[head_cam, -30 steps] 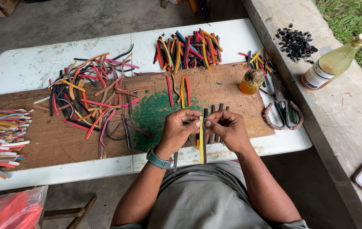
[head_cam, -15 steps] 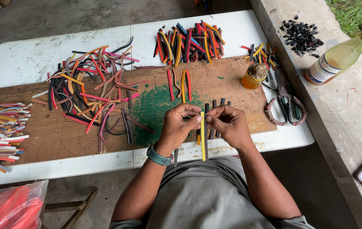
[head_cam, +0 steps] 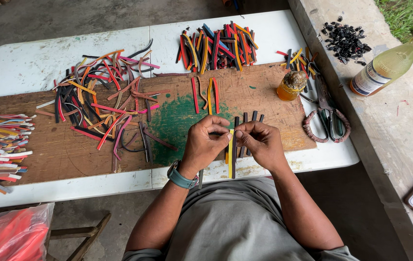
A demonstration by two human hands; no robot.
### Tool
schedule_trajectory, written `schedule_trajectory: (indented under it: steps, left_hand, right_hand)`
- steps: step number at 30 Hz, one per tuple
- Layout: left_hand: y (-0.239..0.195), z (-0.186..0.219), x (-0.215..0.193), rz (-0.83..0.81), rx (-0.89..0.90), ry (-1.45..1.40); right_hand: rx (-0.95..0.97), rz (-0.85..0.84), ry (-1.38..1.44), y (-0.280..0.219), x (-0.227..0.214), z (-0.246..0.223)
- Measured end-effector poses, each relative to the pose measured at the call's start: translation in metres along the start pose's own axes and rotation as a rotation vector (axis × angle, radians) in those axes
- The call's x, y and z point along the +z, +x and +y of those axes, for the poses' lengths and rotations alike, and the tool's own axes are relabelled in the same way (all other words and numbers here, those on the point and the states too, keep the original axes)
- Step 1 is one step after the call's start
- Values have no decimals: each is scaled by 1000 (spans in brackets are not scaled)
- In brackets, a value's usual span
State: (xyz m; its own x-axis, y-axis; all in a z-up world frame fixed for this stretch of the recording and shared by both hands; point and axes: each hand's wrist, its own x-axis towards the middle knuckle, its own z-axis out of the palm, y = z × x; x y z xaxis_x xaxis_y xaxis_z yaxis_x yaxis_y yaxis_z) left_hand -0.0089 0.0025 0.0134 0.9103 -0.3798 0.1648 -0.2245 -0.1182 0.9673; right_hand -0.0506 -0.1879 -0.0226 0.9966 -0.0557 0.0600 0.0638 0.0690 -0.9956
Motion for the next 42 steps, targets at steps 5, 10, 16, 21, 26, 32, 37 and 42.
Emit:
schedule_trajectory:
  steps: [5,10,16,21,26,32,37,42]
  left_hand:
    - [1,10,5,27,17,145]
    - [-2,16,-6,-114,-77,38]
    - [-1,19,-7,-103,153,285]
    - [-4,18,-6,-10,32,34]
    - [-3,14,-3,-111,96,-110]
    - [1,-5,-4,-180,-121,-560]
    - [1,-6,-1,-103,-98,-290]
    - [-7,-10,16,103,53,85]
  right_hand:
    - [-103,38,-345,-9,10,-15]
    - [-141,-9,-448,-9,7,-36]
    - [-93,-23,-520,-17,15,-41]
    - [-41,-32,-9,-17,7,-29]
    - [-33,21,17,-11,-2,-25]
    - [-14,-60,164,-10,-7,-17]
    - [-30,-28,133,-9,-8,-2]
    - [-137,120,-11,-12,6,16]
